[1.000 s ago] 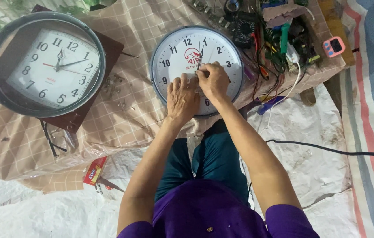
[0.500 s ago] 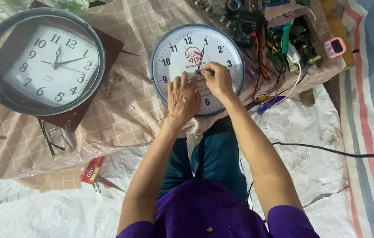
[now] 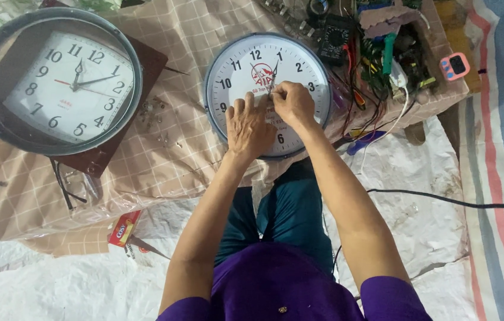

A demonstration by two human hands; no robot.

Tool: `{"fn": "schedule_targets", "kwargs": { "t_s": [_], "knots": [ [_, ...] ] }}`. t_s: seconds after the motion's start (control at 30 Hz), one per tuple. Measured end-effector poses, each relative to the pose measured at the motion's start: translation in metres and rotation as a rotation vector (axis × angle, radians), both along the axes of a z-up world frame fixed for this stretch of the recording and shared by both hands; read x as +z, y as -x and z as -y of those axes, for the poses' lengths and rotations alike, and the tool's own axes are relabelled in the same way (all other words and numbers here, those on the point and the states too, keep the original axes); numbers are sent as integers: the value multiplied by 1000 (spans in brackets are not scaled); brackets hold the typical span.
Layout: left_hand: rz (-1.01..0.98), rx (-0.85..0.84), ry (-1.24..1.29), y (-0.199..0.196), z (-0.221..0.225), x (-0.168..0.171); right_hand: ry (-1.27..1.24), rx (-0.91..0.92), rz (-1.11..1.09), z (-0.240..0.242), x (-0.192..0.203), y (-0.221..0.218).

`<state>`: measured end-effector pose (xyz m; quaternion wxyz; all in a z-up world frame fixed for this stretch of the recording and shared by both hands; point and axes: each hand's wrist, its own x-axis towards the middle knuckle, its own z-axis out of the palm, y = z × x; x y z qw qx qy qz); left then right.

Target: The person is repairing a wall clock by carefully installing the hour, minute, and second hands onto the clock's central spindle.

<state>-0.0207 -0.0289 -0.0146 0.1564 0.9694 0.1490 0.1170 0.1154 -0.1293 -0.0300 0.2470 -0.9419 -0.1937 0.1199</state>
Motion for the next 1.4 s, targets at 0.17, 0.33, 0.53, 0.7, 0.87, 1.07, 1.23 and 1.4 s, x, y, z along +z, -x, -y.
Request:
{"fn": "schedule_targets", "kwargs": {
  "t_s": [0.17,0.33,0.53,0.7,0.87,1.07,1.23,1.4],
  "knots": [
    [46,6,-15,-1,1,-2,-26,51,-12,1,2,-8],
    [0,-12,-10,-7,-1,-10,-74,108,-43,3,2,-18],
    [59,15,-123,-16,3,-22,-2,81,-76,-3,0,-18],
    [-24,27,-234,-14,4,-11,-20,67,-74,-2,-2,-19],
    [88,5,-263,-9,2,-8,-31,108,-126,1,11,-20],
    [22,-13,-24,-6,-2,-3,-69,87,-104,3,7,-13],
    [-64,-12,-20,-9,-1,-4,-200,98,-124,12,3,-14],
    [-86,-37,-16,-7,0,0,-359,136,-153,17,1,-10]
  ]
}}
